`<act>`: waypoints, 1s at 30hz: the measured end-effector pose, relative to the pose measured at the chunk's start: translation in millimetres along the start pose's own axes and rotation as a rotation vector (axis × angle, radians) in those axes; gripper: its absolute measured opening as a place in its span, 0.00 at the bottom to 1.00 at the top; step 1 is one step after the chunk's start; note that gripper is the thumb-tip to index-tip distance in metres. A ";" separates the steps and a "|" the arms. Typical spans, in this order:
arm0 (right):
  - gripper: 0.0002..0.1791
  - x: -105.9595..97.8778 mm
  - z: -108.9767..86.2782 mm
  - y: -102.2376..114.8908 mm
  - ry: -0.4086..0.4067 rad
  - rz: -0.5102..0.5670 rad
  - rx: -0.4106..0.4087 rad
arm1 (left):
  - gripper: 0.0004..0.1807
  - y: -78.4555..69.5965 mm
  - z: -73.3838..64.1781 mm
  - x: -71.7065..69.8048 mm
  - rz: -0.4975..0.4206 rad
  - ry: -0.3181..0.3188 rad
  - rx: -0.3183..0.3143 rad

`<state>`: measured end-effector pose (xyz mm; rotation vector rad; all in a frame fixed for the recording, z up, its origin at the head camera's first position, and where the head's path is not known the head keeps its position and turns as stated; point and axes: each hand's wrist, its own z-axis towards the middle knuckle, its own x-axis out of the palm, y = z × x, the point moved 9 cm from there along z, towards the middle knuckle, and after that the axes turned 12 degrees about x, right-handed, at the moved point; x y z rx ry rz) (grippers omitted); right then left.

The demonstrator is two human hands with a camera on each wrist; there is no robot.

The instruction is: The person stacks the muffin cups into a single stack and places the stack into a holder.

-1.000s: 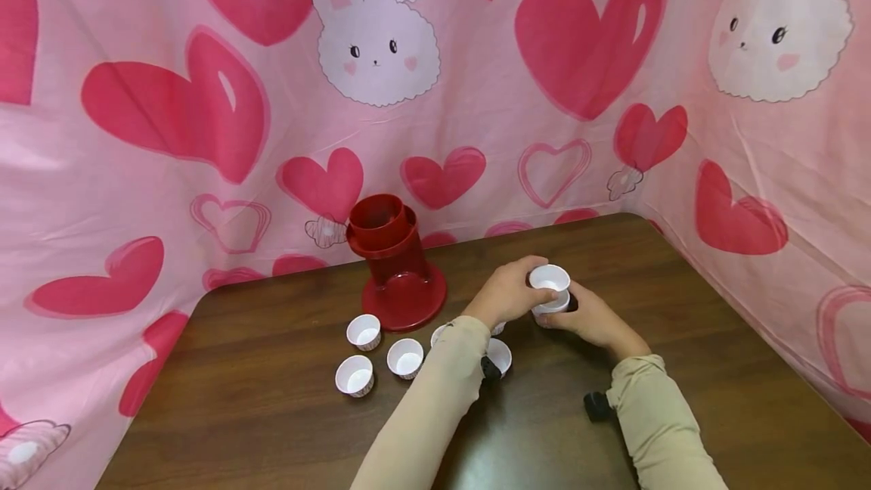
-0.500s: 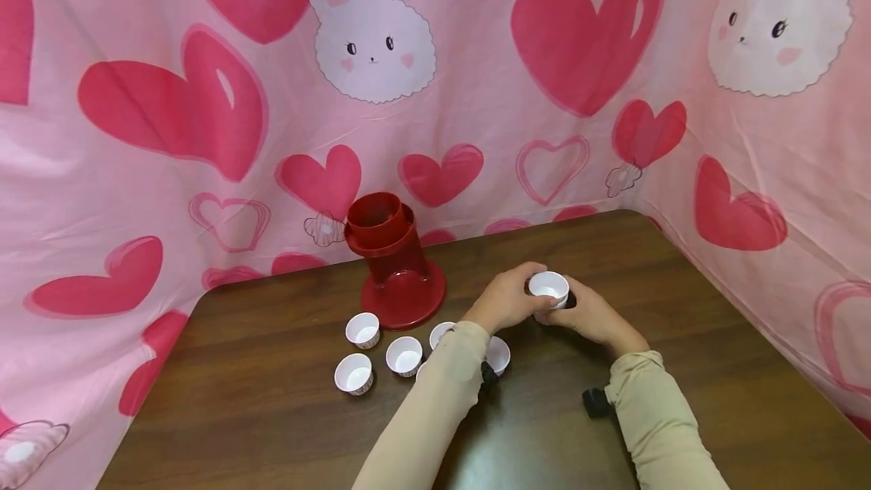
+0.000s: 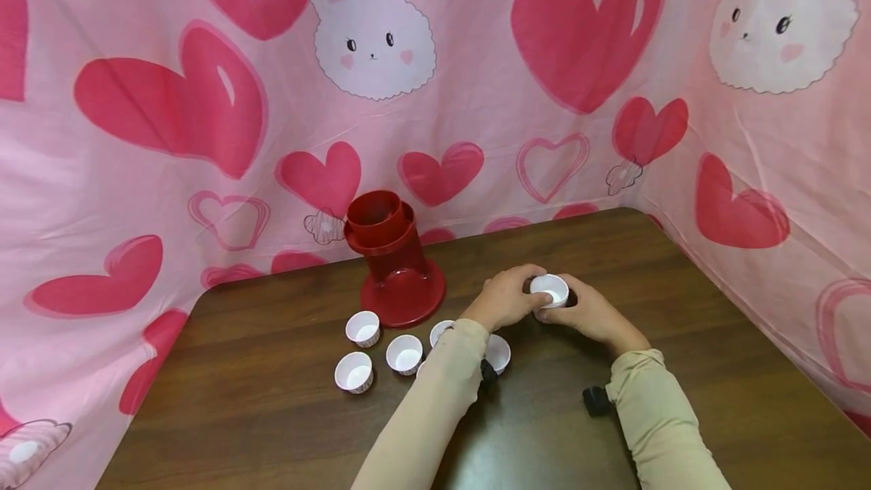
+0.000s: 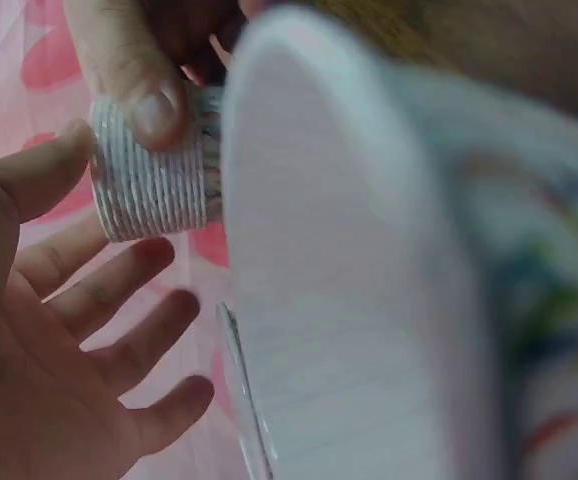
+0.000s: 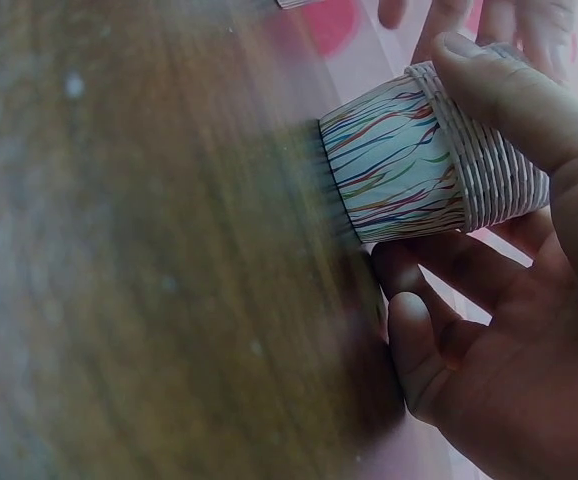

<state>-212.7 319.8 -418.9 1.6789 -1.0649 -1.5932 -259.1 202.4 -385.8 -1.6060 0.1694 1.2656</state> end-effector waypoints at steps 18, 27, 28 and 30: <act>0.38 2.9 0.6 -6.0 0.008 -0.021 0.057 | 0.25 -21.5 -28.8 -49.3 0.228 -0.044 0.053; 0.38 3.1 2.4 -4.6 0.001 -0.030 0.058 | 0.21 -4.6 -107.2 -115.5 0.027 -0.187 0.094; 0.38 3.1 2.3 -4.4 0.002 -0.032 0.058 | 0.21 0.2 -118.7 -120.5 0.013 -0.198 0.089; 0.39 2.6 2.1 -3.3 0.003 -0.034 0.055 | 0.21 10.3 -140.0 -131.1 0.029 -0.214 0.081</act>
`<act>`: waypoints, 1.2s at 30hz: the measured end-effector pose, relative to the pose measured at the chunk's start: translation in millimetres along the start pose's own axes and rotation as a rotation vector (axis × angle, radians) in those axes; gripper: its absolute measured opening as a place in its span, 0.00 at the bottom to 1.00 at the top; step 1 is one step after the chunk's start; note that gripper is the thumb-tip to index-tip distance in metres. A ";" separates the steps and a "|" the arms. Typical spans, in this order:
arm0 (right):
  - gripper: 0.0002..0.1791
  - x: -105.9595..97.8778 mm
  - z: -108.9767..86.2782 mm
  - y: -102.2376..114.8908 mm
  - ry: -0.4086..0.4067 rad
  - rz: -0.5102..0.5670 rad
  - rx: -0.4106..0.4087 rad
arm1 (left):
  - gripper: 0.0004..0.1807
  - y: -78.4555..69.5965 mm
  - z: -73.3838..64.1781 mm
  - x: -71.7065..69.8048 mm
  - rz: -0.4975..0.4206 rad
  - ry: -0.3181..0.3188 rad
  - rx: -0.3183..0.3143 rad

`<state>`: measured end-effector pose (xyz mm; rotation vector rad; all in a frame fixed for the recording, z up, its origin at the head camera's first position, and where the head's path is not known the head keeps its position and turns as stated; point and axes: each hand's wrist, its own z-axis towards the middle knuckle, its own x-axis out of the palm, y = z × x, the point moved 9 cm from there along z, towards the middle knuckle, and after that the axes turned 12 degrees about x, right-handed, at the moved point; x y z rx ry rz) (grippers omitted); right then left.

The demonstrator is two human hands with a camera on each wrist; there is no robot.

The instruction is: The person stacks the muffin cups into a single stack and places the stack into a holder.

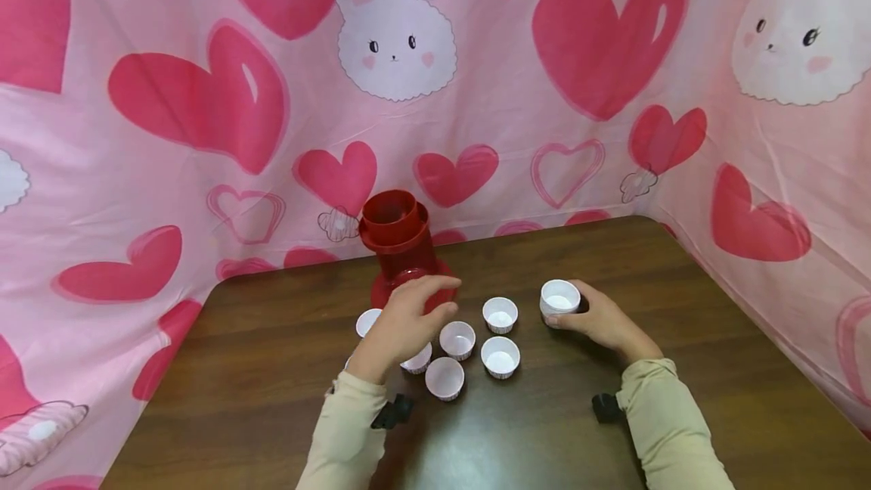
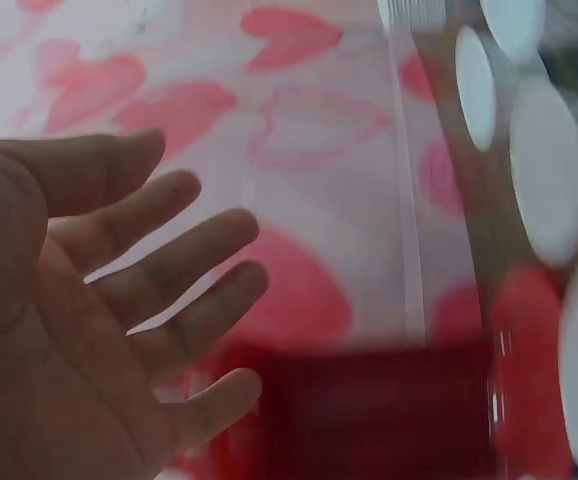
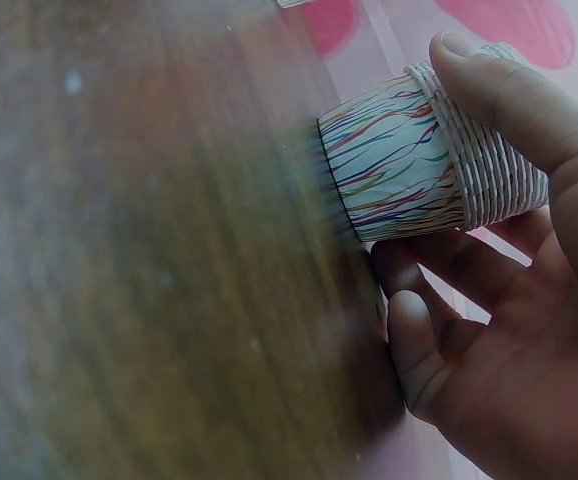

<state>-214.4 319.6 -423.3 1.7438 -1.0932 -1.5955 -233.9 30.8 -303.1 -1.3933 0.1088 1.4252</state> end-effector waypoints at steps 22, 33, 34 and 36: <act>0.38 -2.2 -4.9 -1.4 -0.016 -0.026 -0.009 | 0.40 111.3 -129.8 -59.4 0.141 0.252 -0.370; 0.39 3.4 -2.6 3.5 0.007 -0.025 -0.015 | 0.41 125.9 -133.6 -29.3 0.018 0.290 -0.477; 0.39 3.8 -2.2 4.1 0.008 -0.029 -0.016 | 0.41 126.3 -133.8 -28.0 0.024 0.291 -0.473; 0.38 4.5 -1.5 5.3 0.011 -0.034 -0.019 | 0.41 126.5 -134.3 -26.5 0.034 0.288 -0.468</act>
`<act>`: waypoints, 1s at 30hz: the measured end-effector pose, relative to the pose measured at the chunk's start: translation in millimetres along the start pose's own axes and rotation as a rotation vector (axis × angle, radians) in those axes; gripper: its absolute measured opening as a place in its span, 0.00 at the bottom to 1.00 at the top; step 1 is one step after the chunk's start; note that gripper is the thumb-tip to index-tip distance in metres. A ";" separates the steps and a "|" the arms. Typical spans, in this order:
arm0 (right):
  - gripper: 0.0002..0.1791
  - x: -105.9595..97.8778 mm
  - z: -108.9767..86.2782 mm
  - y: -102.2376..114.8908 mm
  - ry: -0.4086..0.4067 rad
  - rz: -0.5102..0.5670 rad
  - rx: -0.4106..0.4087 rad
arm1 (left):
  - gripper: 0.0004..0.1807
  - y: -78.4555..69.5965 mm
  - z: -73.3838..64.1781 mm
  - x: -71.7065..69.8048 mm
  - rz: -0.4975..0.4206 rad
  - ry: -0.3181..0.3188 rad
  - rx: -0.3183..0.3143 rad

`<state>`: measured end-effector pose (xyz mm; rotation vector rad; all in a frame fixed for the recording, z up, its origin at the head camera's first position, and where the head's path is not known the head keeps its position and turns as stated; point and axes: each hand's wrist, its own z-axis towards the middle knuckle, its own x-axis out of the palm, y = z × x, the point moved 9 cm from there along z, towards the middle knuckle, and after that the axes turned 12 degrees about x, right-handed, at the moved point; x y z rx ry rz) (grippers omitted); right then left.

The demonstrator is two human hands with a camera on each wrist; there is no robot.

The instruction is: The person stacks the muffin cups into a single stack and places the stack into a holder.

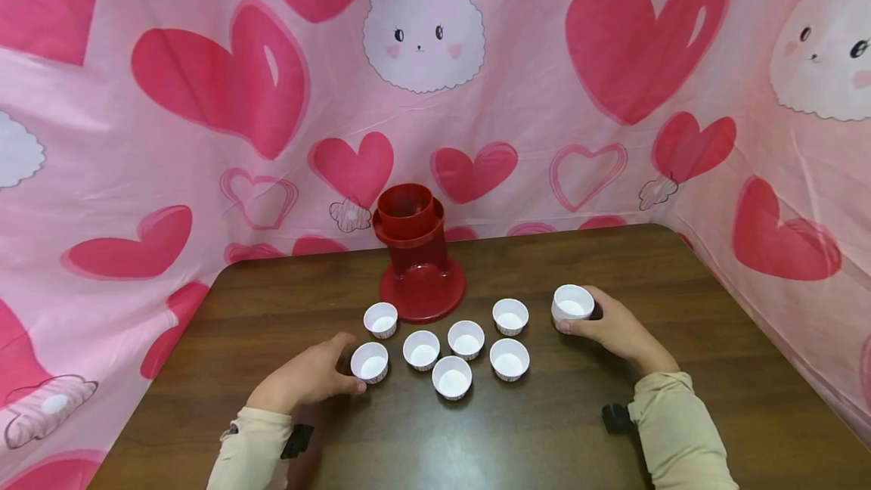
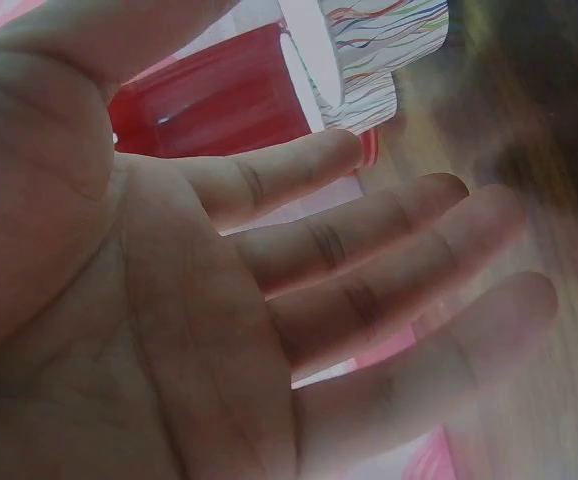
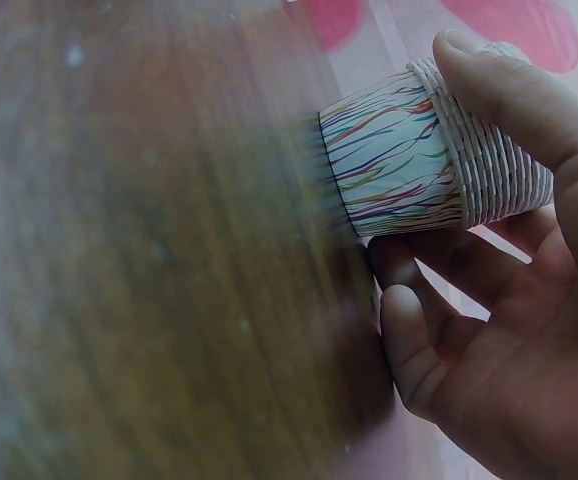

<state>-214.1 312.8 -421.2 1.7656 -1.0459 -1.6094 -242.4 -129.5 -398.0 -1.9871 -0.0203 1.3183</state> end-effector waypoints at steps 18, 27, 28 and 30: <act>0.37 -0.8 -1.8 2.3 -0.024 0.003 -0.018 | 0.31 -14.5 6.0 10.2 0.078 -0.020 0.036; 0.38 -0.1 -1.6 1.2 -0.019 -0.001 -0.012 | 0.30 -23.1 11.4 14.4 0.066 -0.036 0.111; 0.37 -0.2 -1.4 1.5 -0.019 0.000 -0.013 | 0.30 -23.7 11.1 12.8 0.056 -0.047 0.114; 0.37 -0.5 -1.2 2.1 -0.019 -0.001 -0.014 | 0.31 -25.5 10.1 9.2 0.039 -0.070 0.128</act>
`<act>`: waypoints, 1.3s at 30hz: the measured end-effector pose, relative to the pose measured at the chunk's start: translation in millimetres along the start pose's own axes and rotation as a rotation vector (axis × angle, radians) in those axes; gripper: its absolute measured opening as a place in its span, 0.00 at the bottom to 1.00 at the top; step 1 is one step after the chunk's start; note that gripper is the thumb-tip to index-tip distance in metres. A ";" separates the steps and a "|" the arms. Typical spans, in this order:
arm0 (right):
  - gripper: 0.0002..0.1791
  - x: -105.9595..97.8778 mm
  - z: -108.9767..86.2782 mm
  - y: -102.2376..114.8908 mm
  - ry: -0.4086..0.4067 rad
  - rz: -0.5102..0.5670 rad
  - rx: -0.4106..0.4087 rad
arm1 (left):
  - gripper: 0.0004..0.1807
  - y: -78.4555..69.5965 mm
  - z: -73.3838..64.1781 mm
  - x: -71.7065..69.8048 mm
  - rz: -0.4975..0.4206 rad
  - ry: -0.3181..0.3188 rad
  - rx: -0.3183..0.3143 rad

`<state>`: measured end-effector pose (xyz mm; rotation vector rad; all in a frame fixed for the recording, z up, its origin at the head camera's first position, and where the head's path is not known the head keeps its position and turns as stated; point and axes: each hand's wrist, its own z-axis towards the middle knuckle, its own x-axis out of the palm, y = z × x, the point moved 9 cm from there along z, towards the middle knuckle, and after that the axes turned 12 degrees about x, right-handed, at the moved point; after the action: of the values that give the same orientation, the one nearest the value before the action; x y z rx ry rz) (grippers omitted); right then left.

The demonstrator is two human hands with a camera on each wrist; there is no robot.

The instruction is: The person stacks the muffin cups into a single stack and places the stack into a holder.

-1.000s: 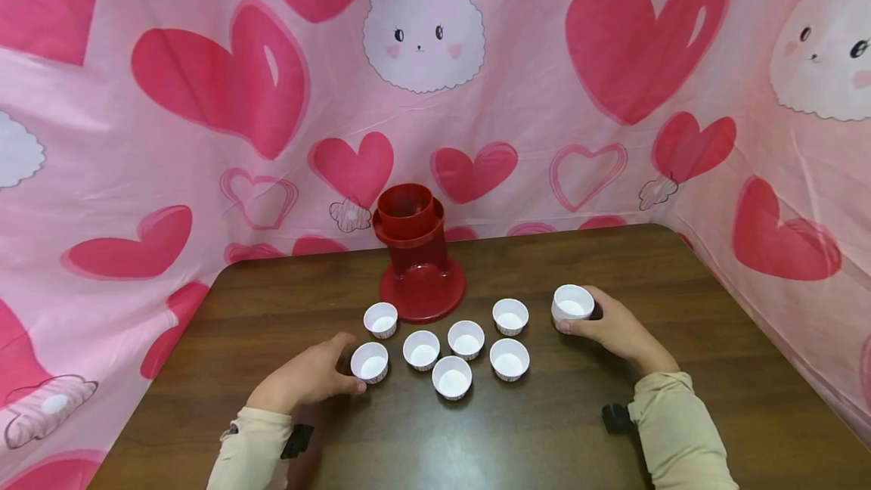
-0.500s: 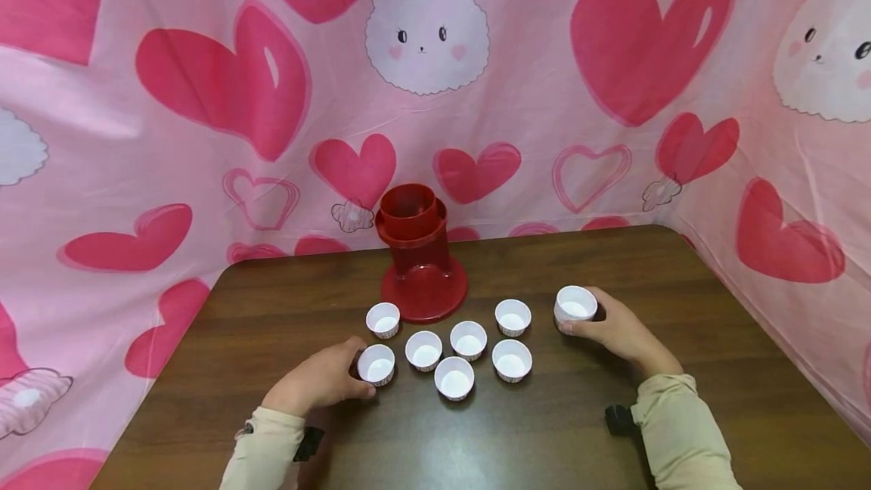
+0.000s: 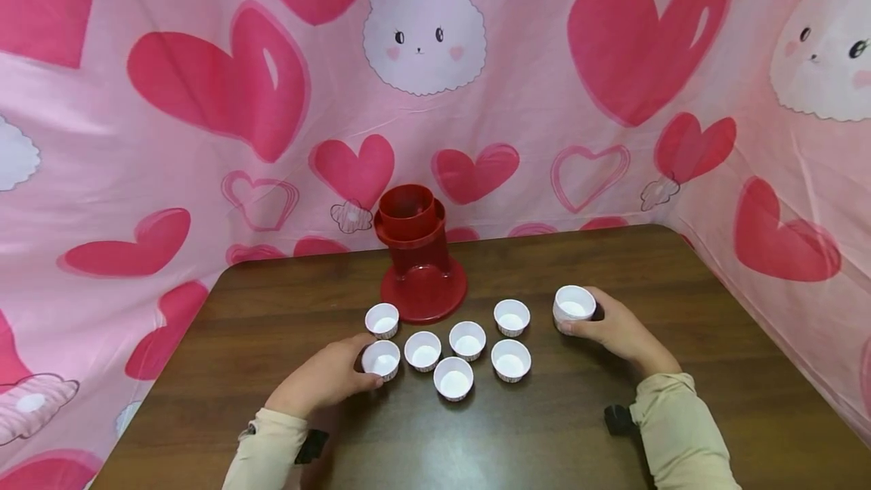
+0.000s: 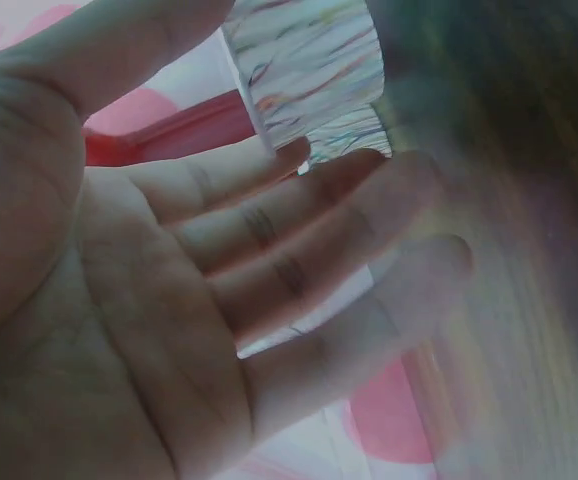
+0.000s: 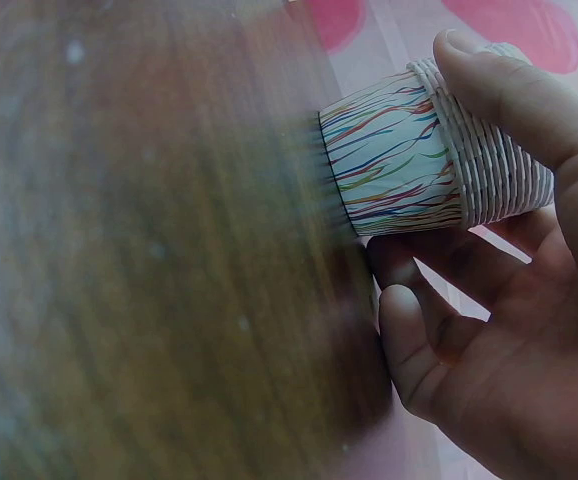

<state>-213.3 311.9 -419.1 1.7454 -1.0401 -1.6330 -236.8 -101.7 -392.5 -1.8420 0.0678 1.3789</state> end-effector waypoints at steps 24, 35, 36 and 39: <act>0.39 1.2 0.3 -1.6 0.018 0.003 0.023 | 0.22 0.2 1.7 3.3 -0.151 0.055 0.055; 0.40 0.6 1.6 -3.1 0.025 0.001 0.033 | 0.18 -23.9 -0.8 6.9 -0.126 0.112 0.112; 0.39 0.6 1.6 -2.4 0.023 0.000 0.027 | 0.17 -32.3 -2.2 7.8 -0.117 0.125 0.135; 0.37 0.9 1.7 -0.5 0.023 -0.002 0.015 | 0.15 -60.8 -8.5 12.9 -0.105 0.161 0.209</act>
<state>-215.0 311.6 -420.2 1.7708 -1.0428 -1.6068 -195.5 -61.2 -368.1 -1.7518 0.1879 1.1062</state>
